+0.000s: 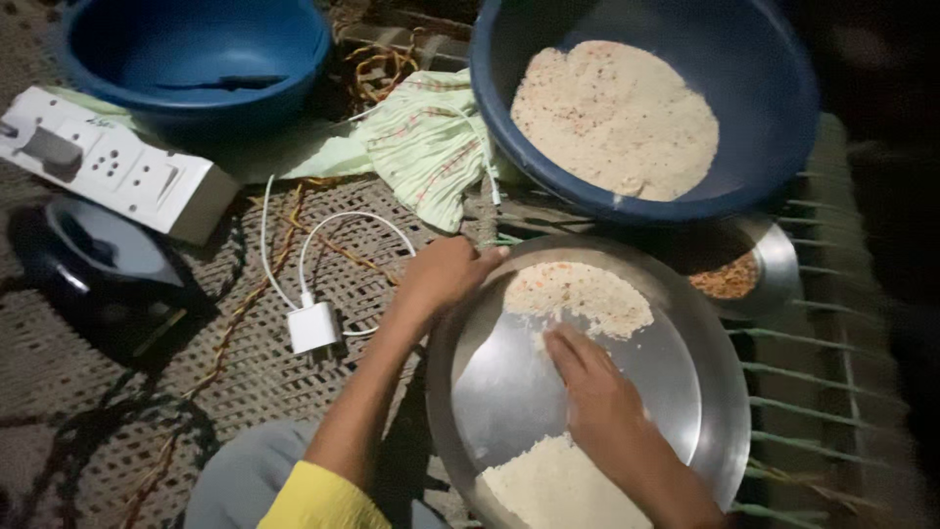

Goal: The person sits on a woven mat and uses both hands to sift through a mixture of grains on a metal tray, picking out small pieces and placing them into a small bowl. The task continues throughout the clip with repetitive hand motions.

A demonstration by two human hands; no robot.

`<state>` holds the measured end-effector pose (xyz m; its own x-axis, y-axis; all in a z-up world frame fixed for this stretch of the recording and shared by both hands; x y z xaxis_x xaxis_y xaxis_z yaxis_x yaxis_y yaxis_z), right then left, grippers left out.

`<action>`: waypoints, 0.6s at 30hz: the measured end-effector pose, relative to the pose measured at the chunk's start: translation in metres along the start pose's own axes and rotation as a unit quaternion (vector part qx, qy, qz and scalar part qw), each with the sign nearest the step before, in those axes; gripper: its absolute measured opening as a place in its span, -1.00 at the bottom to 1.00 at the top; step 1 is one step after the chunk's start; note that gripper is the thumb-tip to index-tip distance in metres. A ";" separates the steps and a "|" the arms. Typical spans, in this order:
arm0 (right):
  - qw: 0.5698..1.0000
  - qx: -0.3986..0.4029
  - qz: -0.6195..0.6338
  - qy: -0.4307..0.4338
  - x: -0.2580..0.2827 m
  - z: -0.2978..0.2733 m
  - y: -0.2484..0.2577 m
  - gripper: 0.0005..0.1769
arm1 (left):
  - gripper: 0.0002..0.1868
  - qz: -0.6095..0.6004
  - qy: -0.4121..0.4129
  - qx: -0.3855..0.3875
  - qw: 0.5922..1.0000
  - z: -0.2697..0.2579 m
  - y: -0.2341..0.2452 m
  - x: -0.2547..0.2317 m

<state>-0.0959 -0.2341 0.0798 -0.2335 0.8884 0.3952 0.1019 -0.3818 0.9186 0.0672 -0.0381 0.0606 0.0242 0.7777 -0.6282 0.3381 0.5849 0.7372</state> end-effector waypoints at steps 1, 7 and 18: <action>0.999 -0.003 -0.004 0.047 0.004 -0.002 -0.004 -0.33 | -0.25 -0.004 -0.019 -0.017 1.000 -0.004 -0.001 -0.002; 0.998 -0.025 -0.023 0.056 -0.020 -0.003 0.001 -0.63 | -0.28 0.019 -0.040 -0.003 0.999 -0.003 -0.002 -0.003; 0.983 -0.150 -0.079 0.064 -0.010 0.002 -0.007 -0.35 | -0.37 -0.021 -0.083 -0.058 0.995 0.000 -0.009 -0.009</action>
<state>-0.0923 -0.2402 0.0695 -0.3453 0.9108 0.2263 -0.2317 -0.3164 0.9199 0.0637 -0.0502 0.0602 0.1706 0.7096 -0.6837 0.2311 0.6457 0.7278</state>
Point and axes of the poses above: each hand's wrist, its own z-axis towards the middle knuckle, its own y-axis out of the back of the hand, x = y × z, the point moved 3 cm from there along z, towards the middle knuckle, and after that the axes turned 3 degrees about -z, right-handed, at the moved point
